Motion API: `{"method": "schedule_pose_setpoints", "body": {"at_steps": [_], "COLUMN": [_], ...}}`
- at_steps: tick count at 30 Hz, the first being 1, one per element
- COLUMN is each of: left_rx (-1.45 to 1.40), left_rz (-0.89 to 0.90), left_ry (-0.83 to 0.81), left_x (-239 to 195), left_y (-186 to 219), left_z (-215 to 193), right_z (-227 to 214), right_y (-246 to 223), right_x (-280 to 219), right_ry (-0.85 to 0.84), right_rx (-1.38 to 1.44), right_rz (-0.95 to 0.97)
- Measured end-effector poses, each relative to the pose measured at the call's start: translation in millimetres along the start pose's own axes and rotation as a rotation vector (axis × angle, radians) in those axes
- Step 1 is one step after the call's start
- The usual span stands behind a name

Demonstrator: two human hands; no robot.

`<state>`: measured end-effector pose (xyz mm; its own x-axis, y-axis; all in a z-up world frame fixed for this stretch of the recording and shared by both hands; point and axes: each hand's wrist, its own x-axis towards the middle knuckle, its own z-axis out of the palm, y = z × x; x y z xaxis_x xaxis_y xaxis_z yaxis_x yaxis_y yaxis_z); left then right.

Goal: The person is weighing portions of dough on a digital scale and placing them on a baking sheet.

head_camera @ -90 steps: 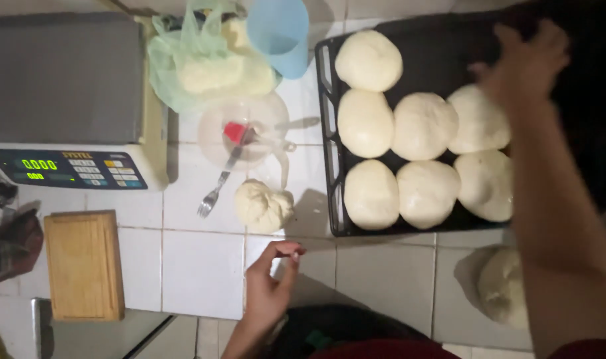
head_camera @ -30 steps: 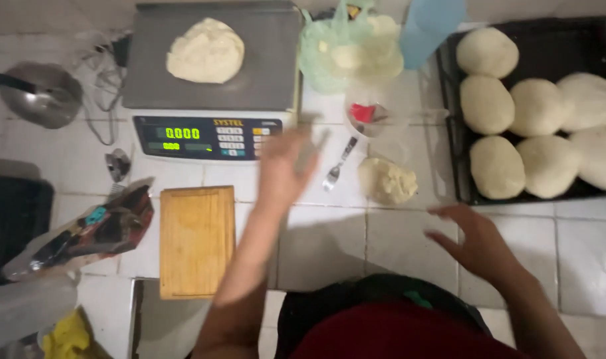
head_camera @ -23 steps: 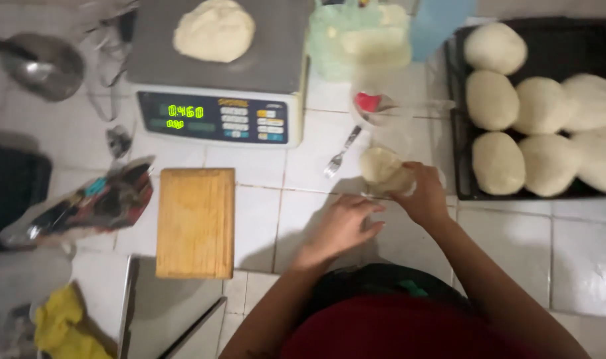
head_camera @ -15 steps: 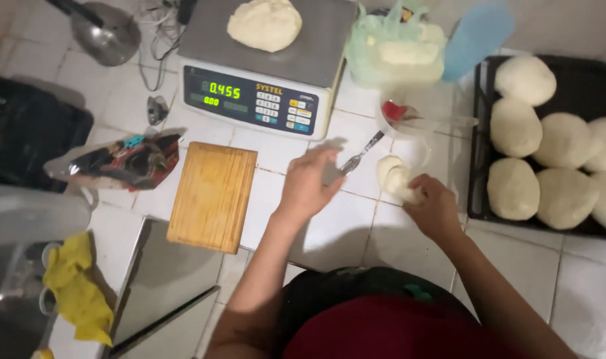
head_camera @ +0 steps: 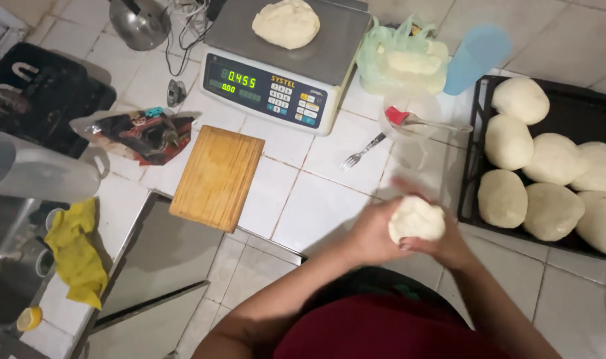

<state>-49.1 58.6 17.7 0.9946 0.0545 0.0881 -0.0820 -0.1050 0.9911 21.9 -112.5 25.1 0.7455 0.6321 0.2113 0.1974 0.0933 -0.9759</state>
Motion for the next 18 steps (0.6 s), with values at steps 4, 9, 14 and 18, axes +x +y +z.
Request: {"method": "schedule_pose_setpoints", "body": {"at_steps": [4,9,14,18], "left_rx": [0.128,0.377,0.546,0.549], "left_rz": [0.135,-0.026,-0.283,-0.217], "left_ry": [-0.21,-0.293,-0.335,-0.305], "left_x": [-2.4,0.6,6.4,11.9], "left_y": [4.5,6.6,19.6,14.1], "left_z": [-6.9,-12.9,-16.5,-17.6], "right_z": [17.7,20.7,31.6,29.7], "right_y": [-1.7,-9.3,9.6,32.4], "right_x": [-3.7,1.7,-2.2,-6.0], "right_ry": [-0.079,-0.231,0.06,0.238], "right_rx": [0.321,0.215,0.524,0.468], "right_rz": [0.267,0.124,0.303,0.377]}}
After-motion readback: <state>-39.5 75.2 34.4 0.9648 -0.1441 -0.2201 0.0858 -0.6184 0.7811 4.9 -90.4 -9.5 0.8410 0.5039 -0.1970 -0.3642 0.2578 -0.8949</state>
